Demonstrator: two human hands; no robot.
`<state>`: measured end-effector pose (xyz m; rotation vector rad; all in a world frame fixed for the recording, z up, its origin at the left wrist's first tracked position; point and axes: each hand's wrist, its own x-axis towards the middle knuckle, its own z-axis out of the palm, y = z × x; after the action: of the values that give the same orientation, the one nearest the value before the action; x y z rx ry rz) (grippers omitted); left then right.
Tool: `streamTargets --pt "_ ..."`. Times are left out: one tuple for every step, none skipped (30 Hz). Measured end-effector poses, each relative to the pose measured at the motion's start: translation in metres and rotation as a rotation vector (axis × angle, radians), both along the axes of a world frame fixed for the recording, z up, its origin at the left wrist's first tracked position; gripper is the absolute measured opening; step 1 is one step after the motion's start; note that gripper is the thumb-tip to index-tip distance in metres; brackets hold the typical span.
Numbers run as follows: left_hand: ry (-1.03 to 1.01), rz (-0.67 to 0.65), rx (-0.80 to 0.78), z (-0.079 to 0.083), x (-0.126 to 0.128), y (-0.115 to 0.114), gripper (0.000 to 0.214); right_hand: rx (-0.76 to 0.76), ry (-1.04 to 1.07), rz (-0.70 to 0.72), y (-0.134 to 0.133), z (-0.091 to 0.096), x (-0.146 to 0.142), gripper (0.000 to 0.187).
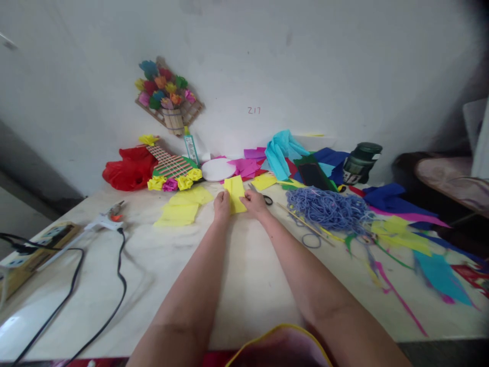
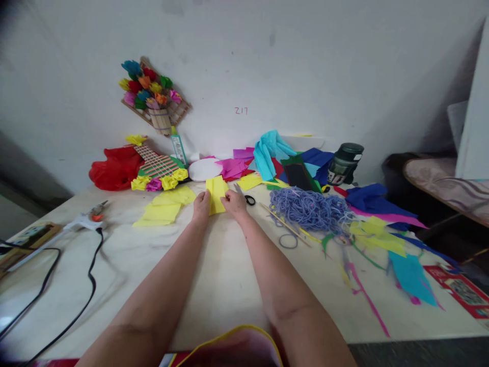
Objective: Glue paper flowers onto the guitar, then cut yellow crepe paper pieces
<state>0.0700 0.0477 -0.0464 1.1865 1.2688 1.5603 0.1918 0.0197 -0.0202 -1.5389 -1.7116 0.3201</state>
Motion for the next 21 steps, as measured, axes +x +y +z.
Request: streamTargets --pt "-0.007 -0.001 -0.003 0.0013 0.001 -0.0006 0.034 0.002 0.001 0.005 0.0005 -0.0007 -0.0001 0.016" --pt "-0.012 -0.014 -0.006 0.0027 0.0019 -0.0015 0.035 0.007 0.004 0.012 0.001 -0.0013 -0.0002 0.016" --pt "-0.016 -0.036 -0.013 0.004 0.0026 -0.0024 0.037 0.014 0.007 0.02 0.0014 -0.0019 -0.0004 0.016" --pt "-0.021 -0.061 -0.02 0.0049 0.0029 -0.0033 0.038 0.019 0.011 0.03 0.0017 -0.0023 -0.0005 0.016" --pt "-0.025 -0.084 -0.027 0.0054 0.003 -0.0039 0.038 0.024 0.016 0.039 0.0019 -0.0027 -0.0007 0.016" --pt "-0.028 -0.098 -0.032 0.0055 0.003 -0.0043 0.037 0.028 0.021 0.047 0.002 -0.003 -0.0007 0.016" --pt "-0.027 -0.1 -0.034 0.005 0.0028 -0.0043 0.035 0.03 0.026 0.053 0.002 -0.0032 -0.0007 0.016" --pt "-0.026 -0.086 -0.031 0.0042 0.0025 -0.0041 0.034 0.031 0.031 0.056 0.0019 -0.0033 -0.0006 0.016" --pt "-0.028 -0.061 -0.025 0.003 0.0022 -0.0035 0.032 0.031 0.037 0.058 0.0017 -0.0034 -0.0004 0.016" --pt "-0.033 -0.034 -0.018 0.0017 0.0017 -0.0028 0.031 0.037 0.044 0.057 0.0016 -0.0035 -0.0002 0.016" --pt "-0.037 -0.002 -0.012 0.0004 0.0012 -0.0019 0.03 0.043 0.052 0.054 0.0014 -0.0036 0.0001 0.017" --pt "-0.038 0.032 -0.008 -0.0007 0.0005 -0.001 0.028 0.049 0.062 0.05 0.0013 -0.0037 0.0004 0.017" --pt "-0.035 0.06 -0.01 -0.0016 -0.0003 -0.0002 0.026 0.055 0.072 0.048 0.0012 -0.0038 0.0006 0.016" --pt "-0.029 0.083 -0.016 -0.0022 -0.0011 0.0005 0.026 0.059 0.08 0.045 0.0011 -0.0038 0.0008 0.016" --pt "-0.02 0.103 -0.022 -0.0025 -0.002 0.0011 0.028 0.059 0.086 0.041 0.0011 -0.0039 0.001 0.016" --pt "-0.009 0.123 -0.029 -0.0024 -0.0026 0.0015 0.03 0.057 0.089 0.037 0.0011 -0.0038 0.0011 0.016" --pt "0.0 0.146 -0.034 -0.0019 -0.0031 0.0017 0.033 0.054 0.09 0.033 0.0011 -0.0038 0.0011 0.016" --pt "0.005 0.167 -0.035 -0.0011 -0.0033 0.0017 0.036 0.052 0.088 0.03 0.0011 -0.0037 0.0011 0.016" --pt "0.003 0.181 -0.031 0.0 -0.0031 0.0014 0.037 0.052 0.086 0.029 0.0011 -0.0036 0.0011 0.017" --pt "-0.007 0.182 -0.027 0.0014 -0.0027 0.0008 0.037 0.051 0.084 0.029 0.001 -0.0035 0.0011 0.016" --pt "-0.025 0.169 -0.024 0.003 -0.002 -0.0001 0.037 0.05 0.083 0.03 0.0008 -0.0034 0.0011 0.016"
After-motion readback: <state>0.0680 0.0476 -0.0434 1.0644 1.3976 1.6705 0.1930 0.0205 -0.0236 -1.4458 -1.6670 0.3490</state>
